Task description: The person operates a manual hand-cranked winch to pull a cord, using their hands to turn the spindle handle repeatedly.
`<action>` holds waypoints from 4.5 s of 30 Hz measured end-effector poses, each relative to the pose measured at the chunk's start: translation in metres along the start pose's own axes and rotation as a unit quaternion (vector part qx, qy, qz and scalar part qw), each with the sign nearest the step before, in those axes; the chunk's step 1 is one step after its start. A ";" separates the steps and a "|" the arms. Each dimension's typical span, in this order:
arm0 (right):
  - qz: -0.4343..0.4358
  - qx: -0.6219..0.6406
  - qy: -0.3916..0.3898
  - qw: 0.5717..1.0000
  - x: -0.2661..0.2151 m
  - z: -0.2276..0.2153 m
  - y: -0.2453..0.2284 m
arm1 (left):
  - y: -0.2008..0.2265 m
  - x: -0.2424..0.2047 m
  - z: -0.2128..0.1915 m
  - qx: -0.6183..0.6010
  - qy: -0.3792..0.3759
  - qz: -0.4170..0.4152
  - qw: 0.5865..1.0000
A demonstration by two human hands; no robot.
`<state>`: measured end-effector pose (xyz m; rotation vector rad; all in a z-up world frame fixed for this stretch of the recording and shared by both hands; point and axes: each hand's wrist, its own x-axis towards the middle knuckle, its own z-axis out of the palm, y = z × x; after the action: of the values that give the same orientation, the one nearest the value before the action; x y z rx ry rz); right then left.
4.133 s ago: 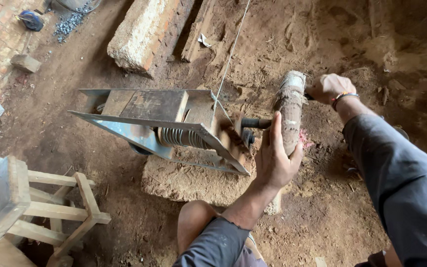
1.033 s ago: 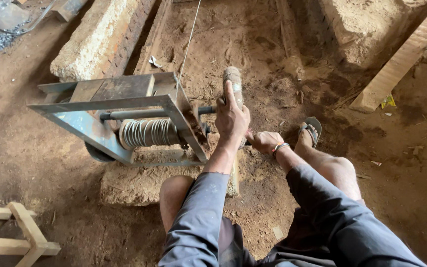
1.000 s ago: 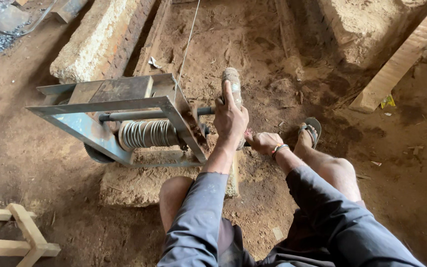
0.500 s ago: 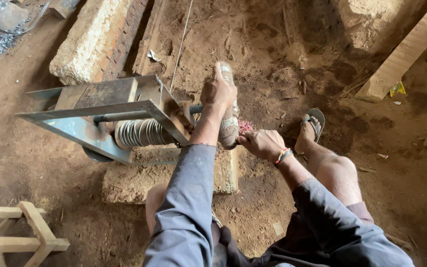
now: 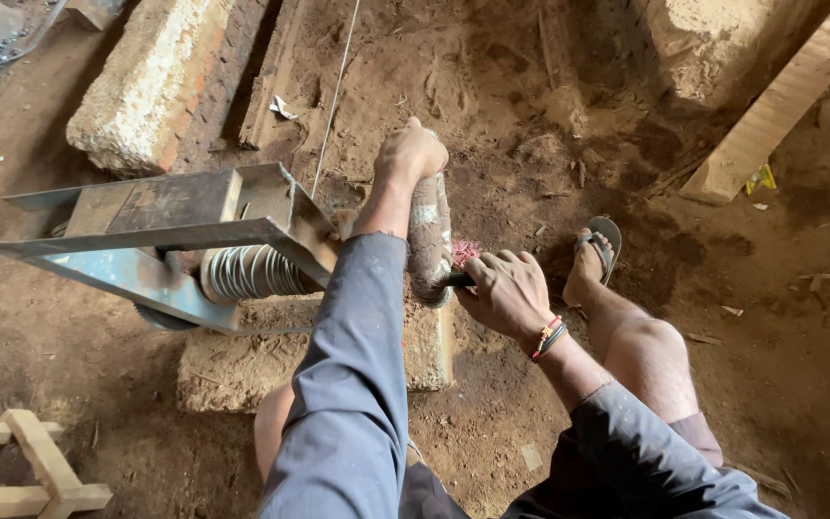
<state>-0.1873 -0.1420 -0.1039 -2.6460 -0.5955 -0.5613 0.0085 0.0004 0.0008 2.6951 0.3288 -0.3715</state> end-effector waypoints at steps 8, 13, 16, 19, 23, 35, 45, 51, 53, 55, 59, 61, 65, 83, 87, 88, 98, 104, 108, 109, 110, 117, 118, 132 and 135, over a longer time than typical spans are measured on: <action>-0.014 -0.008 -0.018 1.000 0.022 -0.020 -0.002 | 0.015 0.051 -0.001 0.136 -0.063 0.039 0.988; -0.040 -0.013 -0.012 0.999 0.030 -0.026 0.001 | 0.019 0.058 -0.005 0.170 -0.108 0.028 0.979; -0.056 -0.013 -0.003 0.998 0.033 -0.025 0.004 | 0.021 0.063 -0.007 0.171 -0.129 0.017 0.977; -0.043 -0.047 -0.044 0.997 0.038 -0.024 0.007 | 0.019 0.074 -0.004 0.167 -0.142 0.009 0.976; -0.064 -0.067 -0.021 0.995 0.047 -0.025 0.011 | 0.021 0.094 0.001 0.182 -0.175 -0.001 0.968; -0.048 -0.111 0.012 0.993 0.084 -0.026 0.027 | 0.028 0.119 0.002 0.207 -0.136 0.027 0.969; -0.049 -0.150 0.034 0.987 0.133 -0.012 0.054 | 0.012 0.056 -0.008 0.156 -0.018 0.163 0.974; -0.020 -0.173 -0.021 0.984 0.165 -0.010 0.069 | -0.043 -0.036 0.015 0.024 0.168 0.265 0.949; -0.008 -0.171 -0.029 0.985 0.171 -0.010 0.070 | -0.058 -0.074 0.022 0.000 0.181 0.261 0.948; 0.006 -0.173 -0.043 0.984 0.175 -0.010 0.071 | -0.071 -0.107 0.030 -0.025 0.167 0.248 0.954; 0.024 -0.183 -0.078 0.980 0.188 -0.010 0.075 | -0.093 -0.148 0.051 -0.031 0.190 0.276 0.942; 0.030 -0.179 -0.097 0.979 0.195 -0.012 0.076 | -0.103 -0.166 0.067 -0.006 0.182 0.269 0.946; 0.061 -0.170 -0.129 0.975 0.205 -0.012 0.076 | -0.117 -0.178 0.091 0.001 0.144 0.255 0.956; 0.095 -0.140 -0.248 0.954 0.230 0.001 0.091 | -0.123 -0.181 0.125 -0.083 0.195 0.277 0.937; 0.085 -0.129 -0.244 0.957 0.231 0.015 0.100 | -0.123 -0.177 0.128 -0.054 0.257 0.308 0.914; 0.076 -0.125 -0.242 0.959 0.231 0.017 0.102 | -0.122 -0.175 0.129 -0.047 0.269 0.313 0.910; 0.069 -0.117 -0.258 0.957 0.225 0.056 0.121 | -0.105 -0.157 0.110 -0.129 0.322 0.382 0.856; 0.064 -0.114 -0.292 0.947 0.221 0.072 0.126 | -0.087 -0.137 0.097 -0.094 0.363 0.354 0.857; 0.079 -0.096 -0.318 0.940 0.219 0.078 0.122 | -0.081 -0.127 0.091 -0.103 0.341 0.301 0.885; 0.084 -0.101 -0.331 0.934 0.218 0.080 0.121 | -0.080 -0.125 0.089 -0.099 0.346 0.296 0.885; 0.091 -0.102 -0.334 0.933 0.216 0.080 0.121 | -0.079 -0.123 0.088 -0.090 0.340 0.289 0.890; 0.098 -0.080 -0.315 0.940 0.202 0.100 0.128 | -0.067 -0.105 0.067 -0.057 0.283 0.234 0.928; 0.093 -0.091 -0.322 0.938 0.201 0.106 0.131 | -0.065 -0.103 0.062 -0.049 0.281 0.234 0.930; 0.024 -0.071 -0.114 0.991 0.128 0.190 0.124 | -0.030 -0.059 0.020 -0.036 0.087 0.100 0.991; 0.041 -0.054 -0.061 0.996 0.108 0.192 0.107 | -0.024 -0.035 0.015 -0.011 0.048 0.073 0.996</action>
<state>0.0098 -0.1138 -0.2470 -2.8092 -0.5004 -0.4205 -0.0342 0.0098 -0.0101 2.6995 0.1616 -0.1943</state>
